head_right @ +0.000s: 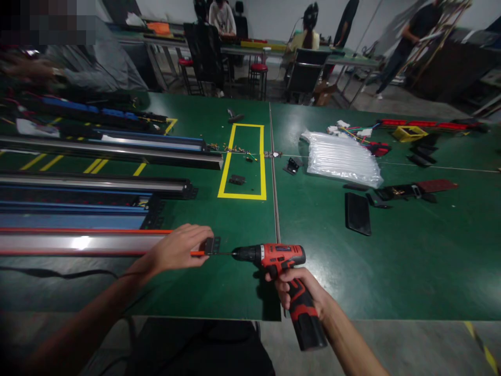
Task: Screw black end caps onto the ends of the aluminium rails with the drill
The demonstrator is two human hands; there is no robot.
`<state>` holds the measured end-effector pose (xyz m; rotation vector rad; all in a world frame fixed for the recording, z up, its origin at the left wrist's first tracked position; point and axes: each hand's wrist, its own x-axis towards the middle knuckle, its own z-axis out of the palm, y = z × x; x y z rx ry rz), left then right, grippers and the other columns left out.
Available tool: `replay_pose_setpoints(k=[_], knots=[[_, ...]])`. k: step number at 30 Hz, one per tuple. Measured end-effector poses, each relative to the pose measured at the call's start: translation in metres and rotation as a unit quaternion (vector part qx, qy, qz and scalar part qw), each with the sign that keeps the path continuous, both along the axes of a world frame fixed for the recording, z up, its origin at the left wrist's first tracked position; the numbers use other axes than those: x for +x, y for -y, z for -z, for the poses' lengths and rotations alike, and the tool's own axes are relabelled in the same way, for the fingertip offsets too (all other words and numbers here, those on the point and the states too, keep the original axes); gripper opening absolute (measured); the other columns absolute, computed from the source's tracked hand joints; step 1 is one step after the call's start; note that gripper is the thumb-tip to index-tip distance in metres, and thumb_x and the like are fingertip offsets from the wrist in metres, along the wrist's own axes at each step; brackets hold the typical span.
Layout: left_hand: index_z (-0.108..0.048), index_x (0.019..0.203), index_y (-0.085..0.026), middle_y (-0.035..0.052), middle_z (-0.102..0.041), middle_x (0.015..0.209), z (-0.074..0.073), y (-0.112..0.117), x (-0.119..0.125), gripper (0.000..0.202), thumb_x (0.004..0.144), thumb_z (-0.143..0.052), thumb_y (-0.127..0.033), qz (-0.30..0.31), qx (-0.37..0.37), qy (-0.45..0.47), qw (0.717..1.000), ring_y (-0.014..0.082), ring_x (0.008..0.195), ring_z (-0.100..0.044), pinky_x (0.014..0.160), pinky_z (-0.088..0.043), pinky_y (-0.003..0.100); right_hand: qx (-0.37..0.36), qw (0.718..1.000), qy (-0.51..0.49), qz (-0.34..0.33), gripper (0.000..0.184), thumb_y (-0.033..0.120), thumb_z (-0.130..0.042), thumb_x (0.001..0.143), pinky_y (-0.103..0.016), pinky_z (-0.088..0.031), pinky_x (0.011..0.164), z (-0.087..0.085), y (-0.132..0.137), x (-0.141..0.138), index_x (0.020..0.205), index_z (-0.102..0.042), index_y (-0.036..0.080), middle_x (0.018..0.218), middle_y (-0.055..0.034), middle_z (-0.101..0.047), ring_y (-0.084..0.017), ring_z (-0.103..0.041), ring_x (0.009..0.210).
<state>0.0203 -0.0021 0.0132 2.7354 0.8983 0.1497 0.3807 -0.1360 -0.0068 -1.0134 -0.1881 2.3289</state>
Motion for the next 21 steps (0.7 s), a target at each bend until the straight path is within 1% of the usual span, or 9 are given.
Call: replay_pose_setpoints(k=[3,5,8,10,13,17,19,21], knots=[[-0.056,0.119,-0.022,0.005,-0.066,0.119,-0.002,0.001,0.001,0.04,0.082,-0.067,-0.029,-0.004,-0.001,0.001,1.0,0.0234,0.106,-0.062,0.089,-0.042,0.035,-0.012,0.998,0.061,-0.03,0.039,0.035,-0.072,0.074,-0.023,-0.049,0.047,-0.004,-0.003,0.004,0.101,-0.068,0.007,0.059,0.0014,-0.059,-0.014,-0.062,0.049],[-0.055,0.119,-0.022,0.005,-0.066,0.119,-0.003,0.002,0.002,0.039,0.083,-0.067,-0.029,-0.007,0.002,-0.002,1.0,0.0237,0.105,-0.062,0.09,-0.042,0.035,-0.023,0.994,0.098,-0.04,0.038,0.039,-0.072,0.074,-0.027,-0.053,0.054,-0.01,-0.004,0.005,0.097,-0.067,0.01,0.062,-0.0009,-0.062,-0.018,-0.067,0.056],[-0.055,0.118,-0.022,0.0049,-0.066,0.119,-0.004,0.004,0.002,0.039,0.082,-0.068,-0.03,-0.009,0.012,-0.007,1.0,0.0244,0.104,-0.062,0.089,-0.041,0.036,-0.04,0.987,0.148,-0.042,0.034,0.041,-0.076,0.071,-0.031,-0.056,0.063,-0.021,-0.006,0.003,0.089,-0.063,0.015,0.066,-0.0009,-0.064,-0.02,-0.07,0.063],[-0.055,0.118,-0.022,0.0048,-0.066,0.117,-0.004,0.005,0.003,0.04,0.081,-0.069,-0.03,-0.011,0.019,-0.011,1.0,0.0246,0.103,-0.062,0.088,-0.041,0.037,-0.035,0.979,0.194,-0.048,0.035,0.044,-0.078,0.07,-0.032,-0.057,0.063,-0.029,-0.007,-0.001,0.084,-0.06,0.017,0.067,-0.0014,-0.065,-0.022,-0.072,0.066],[-0.055,0.116,-0.022,0.0047,-0.067,0.114,-0.004,0.005,0.004,0.039,0.08,-0.069,-0.03,-0.015,0.028,-0.011,0.999,0.0243,0.1,-0.062,0.085,-0.041,0.036,-0.006,0.962,0.265,-0.062,0.038,0.047,-0.079,0.069,-0.031,-0.056,0.056,-0.037,-0.01,-0.007,0.08,-0.056,0.018,0.066,-0.003,-0.065,-0.024,-0.073,0.065],[-0.055,0.113,-0.022,0.0046,-0.067,0.11,-0.005,0.004,0.005,0.038,0.08,-0.069,-0.031,-0.013,0.027,-0.001,1.0,0.0239,0.097,-0.062,0.083,-0.041,0.036,0.056,0.941,0.326,-0.074,0.037,0.05,-0.077,0.074,-0.029,-0.054,0.048,-0.039,-0.01,-0.012,0.08,-0.054,0.02,0.062,-0.0016,-0.063,-0.02,-0.068,0.055],[-0.055,0.112,-0.022,0.0043,-0.067,0.109,-0.005,0.003,0.005,0.037,0.08,-0.07,-0.031,-0.011,0.02,0.004,1.0,0.0238,0.097,-0.062,0.083,-0.041,0.035,0.091,0.921,0.369,-0.082,0.039,0.052,-0.076,0.076,-0.029,-0.052,0.046,-0.037,-0.011,-0.012,0.08,-0.053,0.021,0.059,0.0009,-0.06,-0.017,-0.063,0.049],[-0.054,0.111,-0.023,0.0041,-0.067,0.108,-0.005,0.003,0.005,0.037,0.08,-0.07,-0.031,-0.011,0.017,0.01,1.0,0.0239,0.097,-0.062,0.082,-0.041,0.035,0.135,0.895,0.415,-0.089,0.04,0.052,-0.078,0.075,-0.028,-0.05,0.046,-0.035,-0.012,-0.013,0.079,-0.052,0.021,0.058,0.0033,-0.056,-0.013,-0.057,0.047]])
